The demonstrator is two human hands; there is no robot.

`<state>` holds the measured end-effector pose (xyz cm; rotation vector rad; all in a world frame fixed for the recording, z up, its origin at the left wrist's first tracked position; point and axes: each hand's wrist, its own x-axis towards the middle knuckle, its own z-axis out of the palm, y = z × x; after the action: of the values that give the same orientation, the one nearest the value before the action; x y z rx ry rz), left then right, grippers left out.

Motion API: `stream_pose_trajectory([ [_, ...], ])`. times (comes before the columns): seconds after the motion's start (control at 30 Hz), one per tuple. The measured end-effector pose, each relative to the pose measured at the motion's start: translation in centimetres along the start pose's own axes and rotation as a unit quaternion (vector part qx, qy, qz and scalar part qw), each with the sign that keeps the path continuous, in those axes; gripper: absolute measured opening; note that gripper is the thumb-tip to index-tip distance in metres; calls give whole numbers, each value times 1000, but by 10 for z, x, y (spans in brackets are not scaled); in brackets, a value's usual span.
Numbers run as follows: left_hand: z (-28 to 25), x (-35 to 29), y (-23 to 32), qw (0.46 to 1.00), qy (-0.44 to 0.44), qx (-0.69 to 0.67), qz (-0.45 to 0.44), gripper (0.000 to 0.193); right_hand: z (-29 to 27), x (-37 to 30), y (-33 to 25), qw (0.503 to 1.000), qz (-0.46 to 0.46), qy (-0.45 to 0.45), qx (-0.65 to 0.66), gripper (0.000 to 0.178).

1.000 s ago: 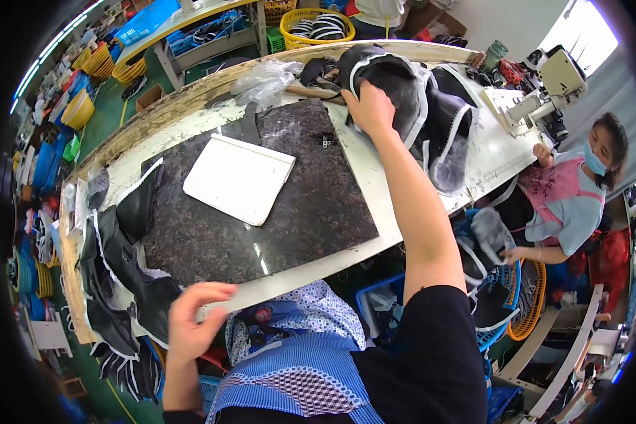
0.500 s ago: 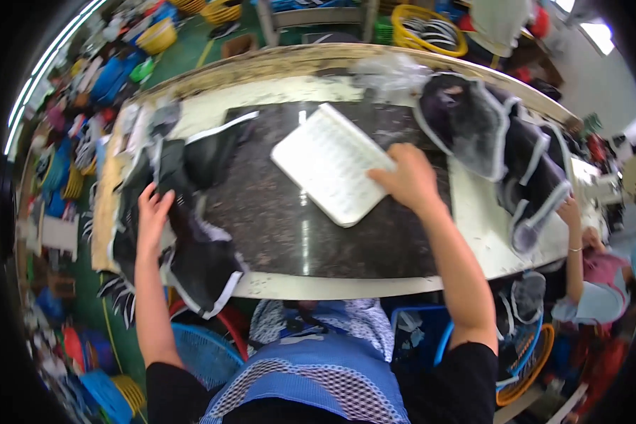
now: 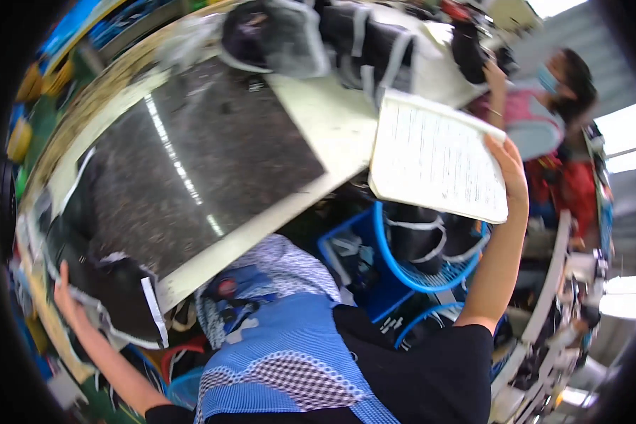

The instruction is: Inspecting and trimming the edges or seams of black boots at a factory workbench.

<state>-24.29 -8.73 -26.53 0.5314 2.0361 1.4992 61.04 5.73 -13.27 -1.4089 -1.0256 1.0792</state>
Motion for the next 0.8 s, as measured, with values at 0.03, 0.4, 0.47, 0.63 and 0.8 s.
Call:
stream_pose_trajectory([
  [0.03, 5, -3, 4, 997, -17, -77, -3, 44, -32, -11, 5, 999, 32, 23, -19, 25],
  [0.4, 92, -1, 68, 934, -217, -283, -2, 49, -67, 49, 139, 972, 228, 57, 25, 29],
  [0.47, 117, 10, 65, 943, -226, -245, -2, 45, -63, 72, 166, 980, 172, 91, 45, 26],
  [0.63, 138, 19, 22, 982, -102, -157, -27, 52, -38, 79, 185, 984, 13, 131, -120, 21],
  [0.8, 149, -6, 31, 989, -69, -116, 54, 52, -22, 74, 180, 944, -60, 167, -279, 18],
])
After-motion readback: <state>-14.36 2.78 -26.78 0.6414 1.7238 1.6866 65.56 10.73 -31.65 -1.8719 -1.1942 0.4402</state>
